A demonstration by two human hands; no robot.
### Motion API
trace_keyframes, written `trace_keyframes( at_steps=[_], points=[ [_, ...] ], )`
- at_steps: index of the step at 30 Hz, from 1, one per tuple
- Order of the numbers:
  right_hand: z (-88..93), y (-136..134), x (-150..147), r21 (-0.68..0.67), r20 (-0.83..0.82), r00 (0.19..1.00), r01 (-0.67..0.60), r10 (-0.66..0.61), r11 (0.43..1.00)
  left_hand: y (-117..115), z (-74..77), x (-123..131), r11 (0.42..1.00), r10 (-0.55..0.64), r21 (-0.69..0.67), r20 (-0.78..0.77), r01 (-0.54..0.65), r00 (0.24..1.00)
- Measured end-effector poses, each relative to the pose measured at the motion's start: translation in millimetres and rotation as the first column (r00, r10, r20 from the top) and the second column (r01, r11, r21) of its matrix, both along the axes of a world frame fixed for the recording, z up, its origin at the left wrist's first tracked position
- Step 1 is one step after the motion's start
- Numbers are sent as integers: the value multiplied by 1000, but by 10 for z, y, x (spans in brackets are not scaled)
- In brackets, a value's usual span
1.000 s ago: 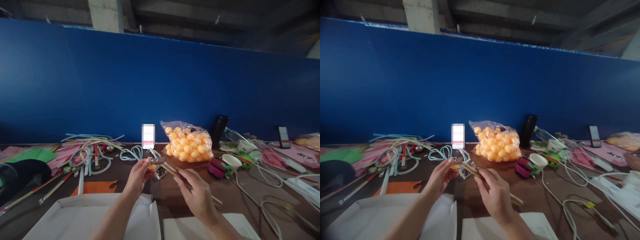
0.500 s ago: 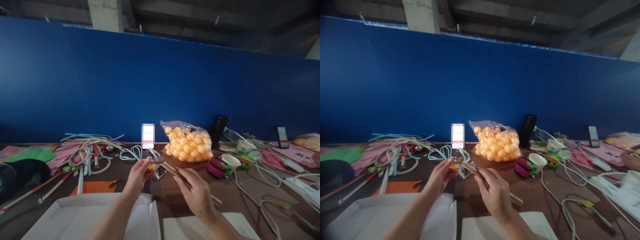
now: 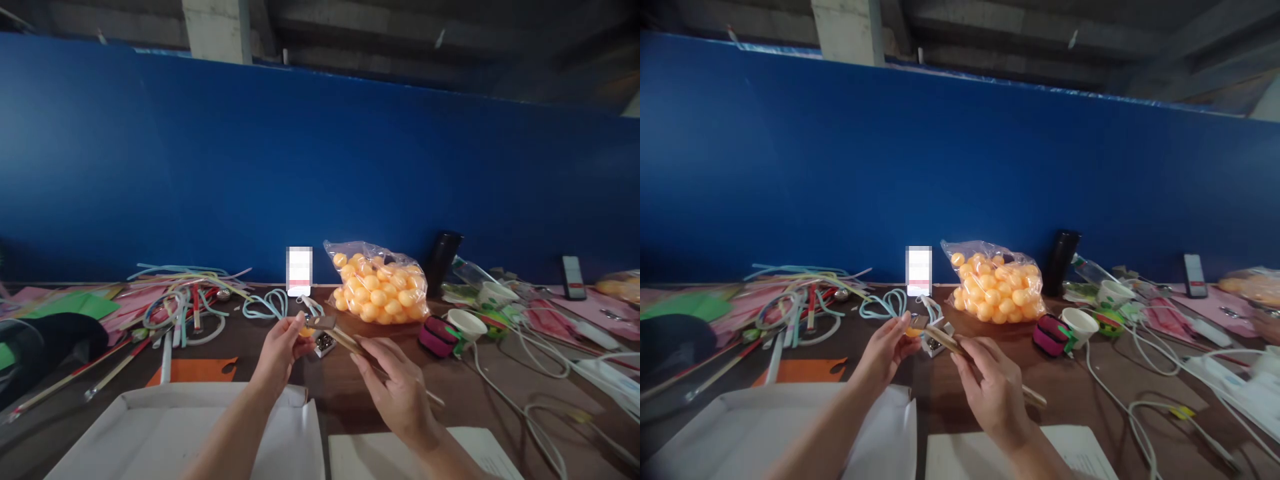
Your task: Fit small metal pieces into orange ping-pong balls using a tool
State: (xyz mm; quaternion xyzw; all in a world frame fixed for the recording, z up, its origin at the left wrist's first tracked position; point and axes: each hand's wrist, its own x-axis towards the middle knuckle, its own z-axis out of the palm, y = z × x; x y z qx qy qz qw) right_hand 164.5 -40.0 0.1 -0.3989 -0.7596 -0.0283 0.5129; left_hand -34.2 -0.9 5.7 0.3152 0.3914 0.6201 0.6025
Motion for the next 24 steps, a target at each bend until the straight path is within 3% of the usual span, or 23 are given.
trace_keyframes(
  at_steps=[13,24],
  points=[
    [-16,10,-2,-26,66,997,34,-32,999,-10,26,2,1000,7,-5,42,-7,999],
    [-17,8,13,-19,-31,999,27,-27,999,-3,2,-14,1000,13,3,87,-13,996]
  ],
)
